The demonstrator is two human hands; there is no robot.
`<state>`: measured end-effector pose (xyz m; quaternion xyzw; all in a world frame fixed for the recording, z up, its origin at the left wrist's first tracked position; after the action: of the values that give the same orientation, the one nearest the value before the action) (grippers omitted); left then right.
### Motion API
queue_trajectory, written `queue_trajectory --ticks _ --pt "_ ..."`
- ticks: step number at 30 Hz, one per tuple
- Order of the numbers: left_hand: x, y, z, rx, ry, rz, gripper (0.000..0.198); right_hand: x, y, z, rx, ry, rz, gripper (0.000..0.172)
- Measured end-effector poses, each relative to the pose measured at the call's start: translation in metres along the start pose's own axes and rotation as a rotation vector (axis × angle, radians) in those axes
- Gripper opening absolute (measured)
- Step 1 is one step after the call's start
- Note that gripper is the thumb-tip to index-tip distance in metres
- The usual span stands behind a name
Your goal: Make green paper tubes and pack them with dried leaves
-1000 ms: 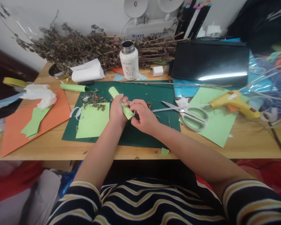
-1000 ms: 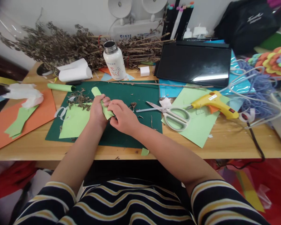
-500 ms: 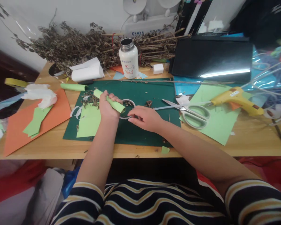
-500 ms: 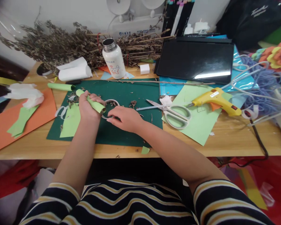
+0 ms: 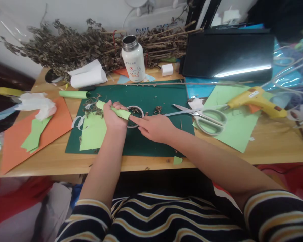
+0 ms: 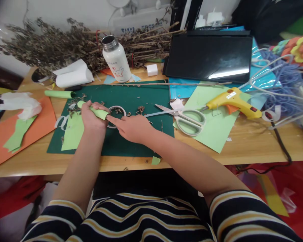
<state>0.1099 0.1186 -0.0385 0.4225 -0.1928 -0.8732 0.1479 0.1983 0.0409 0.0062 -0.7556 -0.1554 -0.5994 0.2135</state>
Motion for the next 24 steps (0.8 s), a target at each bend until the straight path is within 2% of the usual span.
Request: queue_trajectory --ticks 3,8,12,16,24 --pt "0.000 0.000 0.001 -0.007 0.011 -0.002 0.029 -0.002 0.001 -0.001 -0.022 0.016 0.004 0.048" --pt "-0.001 0.002 0.004 0.006 0.015 0.014 0.029 0.001 0.001 -0.002 0.039 -0.007 0.069 0.047" --pt "0.005 -0.003 0.014 -0.069 0.001 0.030 0.029 0.007 0.002 -0.001 0.079 -0.008 0.129 0.045" --pt "0.009 -0.009 0.018 -0.131 -0.063 0.025 0.028 0.007 0.003 -0.006 0.102 0.009 0.094 0.047" --pt "0.006 -0.004 0.012 -0.101 -0.024 0.015 0.029 0.005 0.001 -0.002 0.058 0.058 0.040 0.048"
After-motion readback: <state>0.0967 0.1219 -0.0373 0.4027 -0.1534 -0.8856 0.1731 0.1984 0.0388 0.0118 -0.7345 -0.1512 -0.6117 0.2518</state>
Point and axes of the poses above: each hand's wrist, its own y-axis away from the middle knuckle, its own x-axis out of the back of the hand, z = x × y, the point moved 10 cm from there along -y, towards the middle knuckle
